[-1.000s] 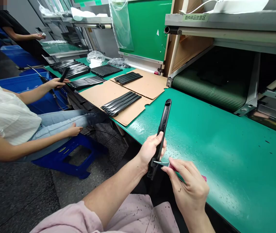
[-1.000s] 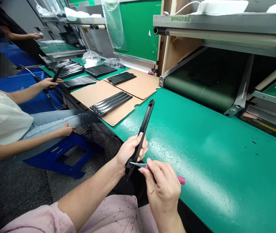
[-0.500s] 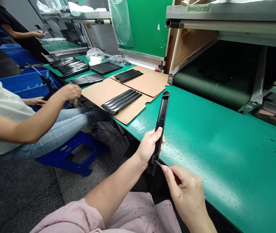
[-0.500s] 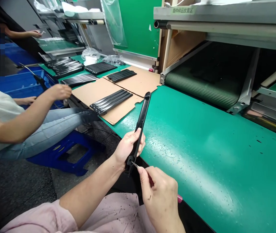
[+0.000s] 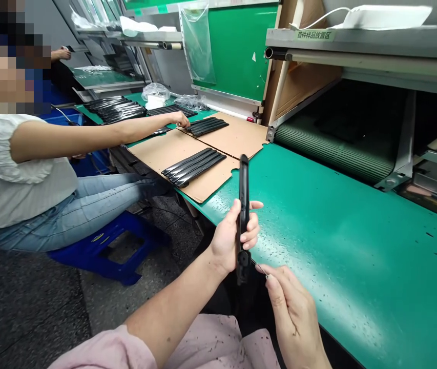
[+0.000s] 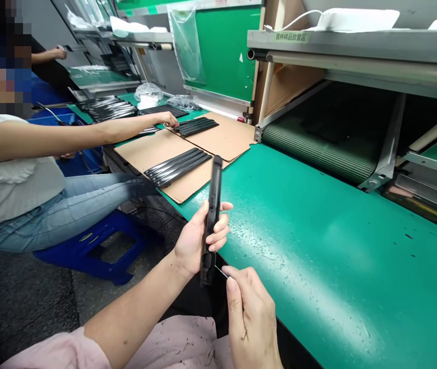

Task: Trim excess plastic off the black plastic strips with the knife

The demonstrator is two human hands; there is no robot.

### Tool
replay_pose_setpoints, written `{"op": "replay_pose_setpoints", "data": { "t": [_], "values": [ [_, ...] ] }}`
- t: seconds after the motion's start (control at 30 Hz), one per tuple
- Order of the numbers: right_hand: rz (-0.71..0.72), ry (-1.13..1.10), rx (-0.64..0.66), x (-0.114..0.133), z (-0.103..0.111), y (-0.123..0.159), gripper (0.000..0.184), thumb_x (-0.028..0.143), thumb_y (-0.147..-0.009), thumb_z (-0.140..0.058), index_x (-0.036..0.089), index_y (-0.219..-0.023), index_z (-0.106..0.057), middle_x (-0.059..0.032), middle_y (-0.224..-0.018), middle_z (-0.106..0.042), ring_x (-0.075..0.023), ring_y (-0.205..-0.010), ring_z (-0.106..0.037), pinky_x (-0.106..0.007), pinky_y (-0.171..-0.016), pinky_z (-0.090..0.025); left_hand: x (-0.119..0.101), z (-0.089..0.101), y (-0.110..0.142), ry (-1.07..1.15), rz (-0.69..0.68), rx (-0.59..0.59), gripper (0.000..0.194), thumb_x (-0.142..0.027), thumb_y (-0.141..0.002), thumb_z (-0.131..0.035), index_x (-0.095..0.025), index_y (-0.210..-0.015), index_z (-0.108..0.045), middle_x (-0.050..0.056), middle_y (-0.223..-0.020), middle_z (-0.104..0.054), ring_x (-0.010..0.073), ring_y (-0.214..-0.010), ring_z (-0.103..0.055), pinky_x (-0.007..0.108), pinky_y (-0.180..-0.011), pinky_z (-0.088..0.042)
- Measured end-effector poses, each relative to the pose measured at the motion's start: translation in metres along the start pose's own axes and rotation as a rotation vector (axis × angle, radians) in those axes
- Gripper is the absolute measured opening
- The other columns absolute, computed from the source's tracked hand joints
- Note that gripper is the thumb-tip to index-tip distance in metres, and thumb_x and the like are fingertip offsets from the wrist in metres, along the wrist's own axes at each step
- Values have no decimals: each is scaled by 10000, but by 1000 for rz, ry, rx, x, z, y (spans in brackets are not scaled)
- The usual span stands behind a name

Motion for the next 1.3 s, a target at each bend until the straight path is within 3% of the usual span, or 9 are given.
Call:
{"op": "replay_pose_setpoints", "data": {
  "t": [0.17,0.47,0.6,0.7,0.77,0.87,1.03,1.17,1.3],
  "values": [
    [57,-3,-85,3,6,3,198,236,-976,-580,230,-1140,-691,-39,-907,-650,-159,-759,-630,-254,-619,-518,8,8,0,-223,36,-57,356,-526,-867,-615,-174,-853,-565,-123,-424,-276,40,-291,-195,141,-262,-198],
    [141,63,-132,17,1,8,191,176,-923,-671,232,-1102,-705,-36,-913,-680,-181,-791,-644,-287,-650,-540,14,10,5,-234,62,-90,406,-577,-823,-640,-202,-770,-496,-132,-385,-257,41,-275,-175,141,-253,-150],
    [206,226,-406,26,18,8,207,158,-902,-705,220,-1099,-717,-51,-922,-696,-205,-810,-647,-323,-721,-522,18,9,8,-185,76,-114,402,-578,-843,-613,-210,-762,-473,-132,-386,-244,44,-279,-168,142,-255,-159],
    [93,304,-606,16,36,7,149,237,-927,-692,205,-1067,-729,-66,-958,-715,-214,-812,-667,-320,-743,-515,15,9,10,-184,15,-153,382,-551,-838,-631,-212,-776,-465,-137,-402,-239,40,-286,-166,146,-266,-161],
    [30,275,-524,8,32,0,166,301,-968,-628,197,-1047,-730,-60,-951,-723,-205,-805,-686,-286,-708,-521,-1,14,12,-192,-122,-233,379,-503,-808,-684,-216,-770,-440,-137,-424,-256,39,-293,-193,154,-276,-176],
    [-12,185,-339,4,12,-4,210,335,-995,-563,210,-1052,-721,-40,-952,-723,-188,-819,-699,-241,-686,-531,-45,23,25,-205,-477,-400,388,-427,-784,-732,-226,-764,-401,-134,-461,-262,36,-314,-228,160,-302,-204],
    [-134,15,-326,1,-10,1,206,392,-970,-589,252,-1017,-733,-5,-930,-725,-178,-817,-693,-216,-694,-523,-100,13,61,-319,-968,-460,245,-363,-882,-648,-230,-823,-451,-112,-516,-280,38,-354,-276,162,-353,-260],
    [-337,-174,-292,-9,-31,0,296,487,-949,-582,242,-992,-743,-22,-944,-712,-204,-826,-652,-261,-732,-497,-115,-2,92,-459,-1275,-426,124,-307,-914,-603,-218,-891,-519,-98,-540,-293,59,-383,-356,183,-368,-317],
    [-390,-256,-249,-10,-42,0,300,516,-924,-601,263,-994,-746,-10,-913,-706,-199,-784,-627,-281,-733,-481,-113,-14,113,-613,-1471,-368,100,-269,-903,-607,-204,-930,-537,-95,-558,-323,69,-401,-386,199,-383,-342]
  ]
}}
Point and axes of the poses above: each hand's wrist, its own y-axis away from the middle knuckle, its own z-axis out of the back of the hand, x = y × z, the point moved 10 cm from there along -y, towards the middle knuckle
